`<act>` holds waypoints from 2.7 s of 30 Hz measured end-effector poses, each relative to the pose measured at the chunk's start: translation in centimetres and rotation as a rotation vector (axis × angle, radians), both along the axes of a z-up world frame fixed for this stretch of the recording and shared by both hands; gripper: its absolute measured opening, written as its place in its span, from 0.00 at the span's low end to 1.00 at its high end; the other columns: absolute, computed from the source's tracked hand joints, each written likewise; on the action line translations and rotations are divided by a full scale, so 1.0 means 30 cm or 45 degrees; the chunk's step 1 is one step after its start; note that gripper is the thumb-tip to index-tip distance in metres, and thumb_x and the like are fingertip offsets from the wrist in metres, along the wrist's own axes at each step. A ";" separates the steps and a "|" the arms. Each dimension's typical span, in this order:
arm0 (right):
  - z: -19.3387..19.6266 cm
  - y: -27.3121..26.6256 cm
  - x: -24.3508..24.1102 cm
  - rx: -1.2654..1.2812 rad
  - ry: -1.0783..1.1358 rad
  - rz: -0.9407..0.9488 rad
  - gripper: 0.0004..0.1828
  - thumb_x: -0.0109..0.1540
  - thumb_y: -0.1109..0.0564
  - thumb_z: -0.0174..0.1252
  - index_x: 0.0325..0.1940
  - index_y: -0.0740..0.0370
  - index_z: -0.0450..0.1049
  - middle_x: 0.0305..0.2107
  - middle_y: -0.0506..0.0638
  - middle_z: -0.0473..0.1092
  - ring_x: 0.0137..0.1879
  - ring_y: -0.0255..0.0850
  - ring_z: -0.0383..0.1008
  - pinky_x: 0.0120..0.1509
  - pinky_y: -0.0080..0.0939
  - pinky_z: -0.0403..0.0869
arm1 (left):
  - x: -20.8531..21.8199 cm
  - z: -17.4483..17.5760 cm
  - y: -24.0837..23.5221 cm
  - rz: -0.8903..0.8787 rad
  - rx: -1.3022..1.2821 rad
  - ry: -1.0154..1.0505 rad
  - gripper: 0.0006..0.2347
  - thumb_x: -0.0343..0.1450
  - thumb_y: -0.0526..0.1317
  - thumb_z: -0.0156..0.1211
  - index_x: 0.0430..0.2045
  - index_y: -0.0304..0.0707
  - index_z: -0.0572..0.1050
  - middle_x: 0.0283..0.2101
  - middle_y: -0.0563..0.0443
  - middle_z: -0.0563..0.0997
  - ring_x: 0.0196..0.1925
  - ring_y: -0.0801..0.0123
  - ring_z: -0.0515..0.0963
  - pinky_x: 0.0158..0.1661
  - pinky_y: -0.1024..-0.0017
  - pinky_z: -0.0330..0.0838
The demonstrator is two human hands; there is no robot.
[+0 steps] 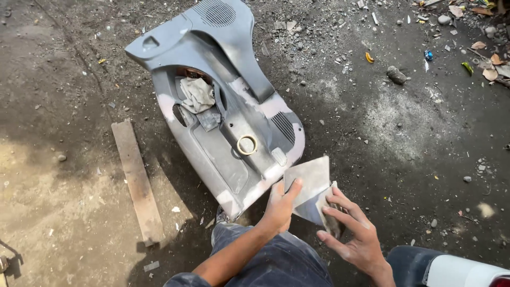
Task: The person scoops pink body filler from a can onto a metal spreader and applies it to a grey car bumper. They use a smaller tool to smooth the filler into the surface, spreading it evenly across the repair area.
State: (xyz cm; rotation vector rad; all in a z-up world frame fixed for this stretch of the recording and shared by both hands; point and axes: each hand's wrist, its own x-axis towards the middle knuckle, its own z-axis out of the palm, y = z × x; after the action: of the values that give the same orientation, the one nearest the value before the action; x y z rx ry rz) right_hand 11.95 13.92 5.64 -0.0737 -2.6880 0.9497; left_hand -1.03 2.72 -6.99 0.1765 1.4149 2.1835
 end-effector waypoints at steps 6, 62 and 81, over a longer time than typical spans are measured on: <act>0.022 0.158 0.004 0.256 -0.240 0.050 0.30 0.46 0.55 0.76 0.53 0.52 0.80 0.58 0.49 0.71 0.72 0.53 0.62 0.70 0.54 0.67 | -0.072 0.197 -0.131 -0.208 0.431 -0.476 0.15 0.74 0.41 0.57 0.52 0.31 0.75 0.47 0.49 0.81 0.47 0.70 0.80 0.49 0.67 0.75; 0.038 0.042 0.010 0.057 0.137 0.081 0.24 0.50 0.58 0.72 0.50 0.54 0.80 0.58 0.52 0.73 0.74 0.51 0.66 0.72 0.50 0.70 | 0.009 0.148 -0.022 0.245 -0.169 0.756 0.12 0.79 0.38 0.57 0.53 0.29 0.75 0.43 0.38 0.84 0.40 0.62 0.82 0.42 0.68 0.75; 0.147 0.085 0.021 0.411 0.042 -0.133 0.25 0.51 0.53 0.72 0.53 0.49 0.79 0.59 0.46 0.71 0.74 0.50 0.64 0.74 0.55 0.66 | -0.037 0.174 -0.120 -0.112 0.144 -0.104 0.15 0.77 0.42 0.56 0.50 0.26 0.76 0.43 0.45 0.82 0.41 0.71 0.79 0.43 0.69 0.76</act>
State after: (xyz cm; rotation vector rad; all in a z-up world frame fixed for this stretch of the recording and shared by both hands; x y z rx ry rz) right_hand 12.60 16.46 10.06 -0.1275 -2.7383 0.4743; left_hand -2.13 -0.87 -1.76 0.1845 1.2181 2.1742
